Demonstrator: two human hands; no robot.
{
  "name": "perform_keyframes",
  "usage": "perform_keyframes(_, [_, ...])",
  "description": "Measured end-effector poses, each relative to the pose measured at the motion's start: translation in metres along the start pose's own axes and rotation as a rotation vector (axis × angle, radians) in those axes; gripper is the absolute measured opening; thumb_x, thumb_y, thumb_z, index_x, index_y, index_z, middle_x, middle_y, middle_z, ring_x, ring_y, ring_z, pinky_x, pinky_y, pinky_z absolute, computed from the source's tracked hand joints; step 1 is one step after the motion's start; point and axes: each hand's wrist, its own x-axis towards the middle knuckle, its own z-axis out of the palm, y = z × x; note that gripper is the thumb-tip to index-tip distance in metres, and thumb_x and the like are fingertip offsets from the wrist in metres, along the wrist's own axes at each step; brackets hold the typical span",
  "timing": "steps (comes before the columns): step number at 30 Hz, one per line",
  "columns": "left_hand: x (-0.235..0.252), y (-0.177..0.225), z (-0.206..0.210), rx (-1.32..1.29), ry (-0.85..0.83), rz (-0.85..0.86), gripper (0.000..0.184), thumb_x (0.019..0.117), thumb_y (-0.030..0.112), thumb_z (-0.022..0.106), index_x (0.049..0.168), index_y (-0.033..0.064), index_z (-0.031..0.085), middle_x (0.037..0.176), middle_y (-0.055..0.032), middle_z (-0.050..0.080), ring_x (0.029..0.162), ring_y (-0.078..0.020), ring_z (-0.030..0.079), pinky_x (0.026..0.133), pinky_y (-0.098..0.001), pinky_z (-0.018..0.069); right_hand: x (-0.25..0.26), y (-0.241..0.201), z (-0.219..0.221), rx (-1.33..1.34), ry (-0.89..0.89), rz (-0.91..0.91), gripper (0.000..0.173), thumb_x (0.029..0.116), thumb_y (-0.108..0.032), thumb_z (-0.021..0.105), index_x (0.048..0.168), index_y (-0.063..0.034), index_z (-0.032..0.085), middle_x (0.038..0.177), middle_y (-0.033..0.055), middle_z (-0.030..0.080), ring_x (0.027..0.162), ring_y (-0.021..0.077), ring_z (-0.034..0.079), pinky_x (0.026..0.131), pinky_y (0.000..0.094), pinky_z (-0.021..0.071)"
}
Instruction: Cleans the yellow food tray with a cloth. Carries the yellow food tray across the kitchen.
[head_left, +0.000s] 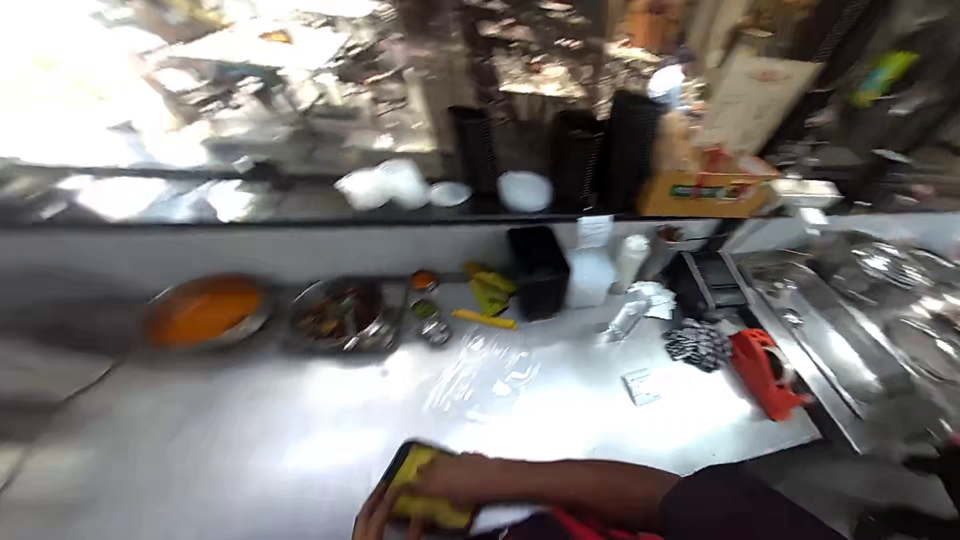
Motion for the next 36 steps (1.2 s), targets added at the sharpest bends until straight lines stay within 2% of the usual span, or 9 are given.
perform_keyframes(4, [-0.021, -0.008, 0.021, -0.1, 0.342, -0.31, 0.075, 0.0836, 0.024, 0.08, 0.148, 0.0017, 0.048, 0.155, -0.0281, 0.037, 0.13, -0.0393, 0.053, 0.094, -0.0518, 0.0568, 0.02, 0.019, 0.006, -0.039, -0.126, -0.04, 0.05, 0.0842, -0.003, 0.077, 0.133, -0.0083, 0.065, 0.143, 0.0148, 0.059, 0.124, 0.0368, 0.062, 0.093, 0.0604, 0.0567])
perform_keyframes(8, [-0.033, -0.003, 0.043, -0.327, 0.247, -0.699, 0.089, 0.0863, 0.022, 0.083, 0.153, 0.0011, 0.027, 0.121, -0.0224, 0.063, 0.086, -0.0284, 0.071, 0.075, -0.0474, 0.0617, 0.023, 0.014, 0.014, -0.133, -0.173, -0.058, 0.06, 0.0814, -0.001, 0.078, 0.138, -0.0067, 0.061, 0.155, 0.0138, 0.048, 0.139, 0.0372, 0.051, 0.096, 0.0608, 0.0555])
perform_keyframes(10, [-0.036, -0.004, 0.056, -0.389, 0.18, -0.753, 0.074, 0.09, 0.027, 0.079, 0.145, 0.0012, 0.037, 0.106, -0.0174, 0.068, 0.079, -0.0257, 0.071, 0.073, -0.0466, 0.0627, 0.02, 0.016, 0.019, -0.149, -0.158, -0.101, 0.053, 0.0847, -0.001, 0.075, 0.136, -0.0057, 0.061, 0.156, 0.014, 0.047, 0.142, 0.035, 0.048, 0.102, 0.0569, 0.0539])
perform_keyframes(12, [-0.039, -0.003, 0.063, -0.408, 0.18, -0.763, 0.056, 0.0923, 0.026, 0.077, 0.134, 0.0024, 0.048, 0.101, -0.0148, 0.07, 0.076, -0.0244, 0.072, 0.072, -0.0459, 0.0636, 0.013, 0.016, 0.019, -0.08, -0.104, -0.161, 0.041, 0.0915, -0.002, 0.068, 0.132, -0.0052, 0.065, 0.155, 0.0152, 0.049, 0.142, 0.0327, 0.049, 0.111, 0.0515, 0.0485])
perform_keyframes(16, [-0.048, 0.002, 0.062, -0.485, 0.25, -0.782, 0.027, 0.0952, 0.021, 0.074, 0.111, 0.0042, 0.06, 0.094, -0.0133, 0.07, 0.073, -0.025, 0.071, 0.07, -0.0472, 0.0635, -0.015, 0.02, -0.01, 0.093, 0.195, -0.134, 0.038, 0.0958, -0.007, 0.066, 0.134, -0.0069, 0.066, 0.152, 0.0125, 0.053, 0.136, 0.0299, 0.056, 0.11, 0.0486, 0.0498])
perform_keyframes(20, [-0.067, 0.006, 0.061, -0.513, 0.329, -0.758, 0.028, 0.0951, 0.016, 0.074, 0.117, 0.0071, 0.058, 0.102, -0.0147, 0.067, 0.073, -0.0273, 0.07, 0.066, -0.0482, 0.0627, -0.03, 0.049, -0.013, 0.257, 0.365, 0.006, 0.041, 0.0952, -0.019, 0.071, 0.133, -0.0047, 0.065, 0.134, 0.0149, 0.065, 0.117, 0.0273, 0.067, 0.099, 0.0469, 0.0574])
perform_keyframes(25, [-0.093, 0.001, 0.058, -0.489, 0.433, -0.784, 0.037, 0.093, 0.011, 0.074, 0.125, 0.0106, 0.056, 0.113, -0.0134, 0.065, 0.077, -0.0267, 0.07, 0.068, -0.0485, 0.0621, -0.045, 0.023, 0.006, 0.428, 0.049, 0.153, 0.028, 0.1047, -0.028, 0.061, 0.124, -0.0094, 0.07, 0.107, 0.0109, 0.074, 0.085, 0.023, 0.073, 0.077, 0.047, 0.0612])
perform_keyframes(30, [-0.124, 0.0, 0.035, -0.391, 0.622, -0.827, 0.046, 0.0915, 0.012, 0.076, 0.131, 0.0156, 0.054, 0.108, -0.0074, 0.068, 0.073, -0.0224, 0.069, 0.063, -0.0454, 0.061, -0.034, -0.004, 0.037, 0.608, -0.066, 0.099, 0.04, 0.1066, -0.053, 0.047, 0.131, -0.0274, 0.066, 0.1, 0.005, 0.073, 0.074, 0.0206, 0.07, 0.063, 0.0442, 0.0606])
perform_keyframes(36, [-0.18, -0.011, -0.005, -0.418, 0.871, -0.909, 0.066, 0.0907, 0.019, 0.075, 0.149, 0.0227, 0.045, 0.099, -0.0042, 0.069, 0.077, -0.0208, 0.069, 0.069, -0.0441, 0.0613, 0.024, -0.065, 0.071, 0.702, -0.3, -0.088, 0.047, 0.1061, -0.05, 0.05, 0.141, -0.0208, 0.061, 0.117, 0.0037, 0.073, 0.098, 0.0163, 0.071, 0.085, 0.0419, 0.0617])
